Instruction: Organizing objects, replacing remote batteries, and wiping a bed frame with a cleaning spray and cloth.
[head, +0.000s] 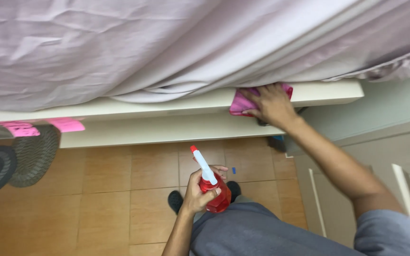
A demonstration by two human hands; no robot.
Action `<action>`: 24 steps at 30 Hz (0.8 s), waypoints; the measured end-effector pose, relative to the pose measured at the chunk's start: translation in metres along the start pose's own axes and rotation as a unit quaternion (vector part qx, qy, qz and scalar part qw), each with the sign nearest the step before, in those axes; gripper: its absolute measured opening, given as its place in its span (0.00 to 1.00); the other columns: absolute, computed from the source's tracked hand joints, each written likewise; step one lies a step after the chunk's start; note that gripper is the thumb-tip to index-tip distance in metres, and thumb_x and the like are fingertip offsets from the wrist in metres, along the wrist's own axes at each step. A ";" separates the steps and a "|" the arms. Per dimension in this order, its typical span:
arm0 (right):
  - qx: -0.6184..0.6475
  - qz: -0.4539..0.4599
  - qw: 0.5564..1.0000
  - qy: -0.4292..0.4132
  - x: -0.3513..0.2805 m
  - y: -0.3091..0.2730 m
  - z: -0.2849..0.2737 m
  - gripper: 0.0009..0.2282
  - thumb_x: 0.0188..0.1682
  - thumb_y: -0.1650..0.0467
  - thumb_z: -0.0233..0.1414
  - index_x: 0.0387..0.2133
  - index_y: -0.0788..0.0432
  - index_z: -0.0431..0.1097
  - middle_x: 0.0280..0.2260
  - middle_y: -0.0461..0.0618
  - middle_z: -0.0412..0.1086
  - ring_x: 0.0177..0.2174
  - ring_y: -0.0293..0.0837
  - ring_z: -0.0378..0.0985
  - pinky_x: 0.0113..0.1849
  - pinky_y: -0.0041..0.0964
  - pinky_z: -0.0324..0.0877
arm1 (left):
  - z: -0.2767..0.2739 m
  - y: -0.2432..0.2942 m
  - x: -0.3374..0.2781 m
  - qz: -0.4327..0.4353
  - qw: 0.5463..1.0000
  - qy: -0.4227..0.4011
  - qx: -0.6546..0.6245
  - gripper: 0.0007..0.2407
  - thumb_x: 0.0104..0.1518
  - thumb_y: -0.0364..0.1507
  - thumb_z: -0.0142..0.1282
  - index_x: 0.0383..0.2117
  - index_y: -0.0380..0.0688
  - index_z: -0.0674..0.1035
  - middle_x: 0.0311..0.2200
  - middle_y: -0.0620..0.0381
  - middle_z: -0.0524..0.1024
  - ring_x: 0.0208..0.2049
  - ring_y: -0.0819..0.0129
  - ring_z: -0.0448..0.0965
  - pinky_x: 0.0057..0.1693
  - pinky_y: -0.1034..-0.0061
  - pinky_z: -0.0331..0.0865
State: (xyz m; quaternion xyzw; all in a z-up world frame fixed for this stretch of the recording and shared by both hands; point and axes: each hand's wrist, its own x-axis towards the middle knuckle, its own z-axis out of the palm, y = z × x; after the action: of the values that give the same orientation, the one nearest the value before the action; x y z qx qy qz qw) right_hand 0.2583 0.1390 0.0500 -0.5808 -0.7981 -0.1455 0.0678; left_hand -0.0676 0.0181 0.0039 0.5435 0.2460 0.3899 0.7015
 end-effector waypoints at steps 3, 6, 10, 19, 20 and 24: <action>0.089 -0.033 0.992 -0.078 0.050 -0.048 -0.018 0.35 0.40 0.46 0.53 0.63 0.44 0.65 0.52 0.60 0.67 0.50 0.59 0.72 0.50 0.57 0.67 | -0.040 0.015 -0.025 0.000 1.000 0.012 0.013 0.20 0.47 0.37 0.66 0.40 0.35 0.77 0.51 0.37 0.78 0.47 0.57 0.81 0.56 0.61 0.76; 0.043 -0.070 0.996 -0.018 0.092 -0.108 0.007 0.34 0.43 0.45 0.53 0.59 0.48 0.67 0.53 0.57 0.67 0.50 0.59 0.73 0.51 0.52 0.70 | -0.085 0.030 -0.045 0.010 1.000 0.002 0.007 0.19 0.46 0.35 0.64 0.40 0.35 0.77 0.51 0.37 0.77 0.48 0.57 0.81 0.57 0.62 0.76; 0.072 -0.044 0.995 -0.049 0.158 -0.204 0.019 0.42 0.43 0.46 0.55 0.65 0.60 0.58 0.58 0.64 0.63 0.52 0.60 0.71 0.51 0.54 0.68 | -0.135 0.044 -0.059 0.003 1.000 -0.014 0.010 0.17 0.45 0.33 0.63 0.40 0.35 0.77 0.50 0.37 0.77 0.48 0.57 0.80 0.57 0.62 0.76; 0.158 0.002 0.986 -0.056 0.193 -0.273 0.018 0.37 0.41 0.48 0.58 0.64 0.48 0.59 0.55 0.58 0.68 0.52 0.58 0.72 0.49 0.51 0.70 | -0.157 0.060 -0.050 -0.010 0.999 -0.048 0.008 0.18 0.45 0.35 0.64 0.39 0.35 0.77 0.51 0.37 0.77 0.46 0.59 0.80 0.56 0.63 0.75; 0.176 0.049 0.977 -0.114 0.186 -0.263 0.013 0.35 0.43 0.47 0.57 0.64 0.44 0.60 0.54 0.58 0.68 0.50 0.57 0.74 0.46 0.52 0.72 | -0.153 0.059 -0.047 -0.010 0.999 -0.052 0.006 0.19 0.45 0.35 0.64 0.39 0.35 0.77 0.51 0.37 0.77 0.46 0.59 0.80 0.56 0.63 0.75; 0.120 0.118 0.969 -0.181 0.115 -0.171 -0.007 0.37 0.45 0.44 0.53 0.65 0.47 0.62 0.49 0.58 0.73 0.43 0.54 0.80 0.42 0.50 0.76 | -0.133 0.045 -0.037 -0.008 0.998 -0.068 0.003 0.19 0.46 0.37 0.65 0.40 0.35 0.77 0.50 0.38 0.78 0.49 0.58 0.80 0.57 0.62 0.76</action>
State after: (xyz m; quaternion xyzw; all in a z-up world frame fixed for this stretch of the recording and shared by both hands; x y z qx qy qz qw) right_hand 0.0597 0.1925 0.0622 -0.6750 -0.7347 0.0681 0.0080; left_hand -0.2033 0.0689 0.0058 0.5686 0.2029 0.3462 0.7181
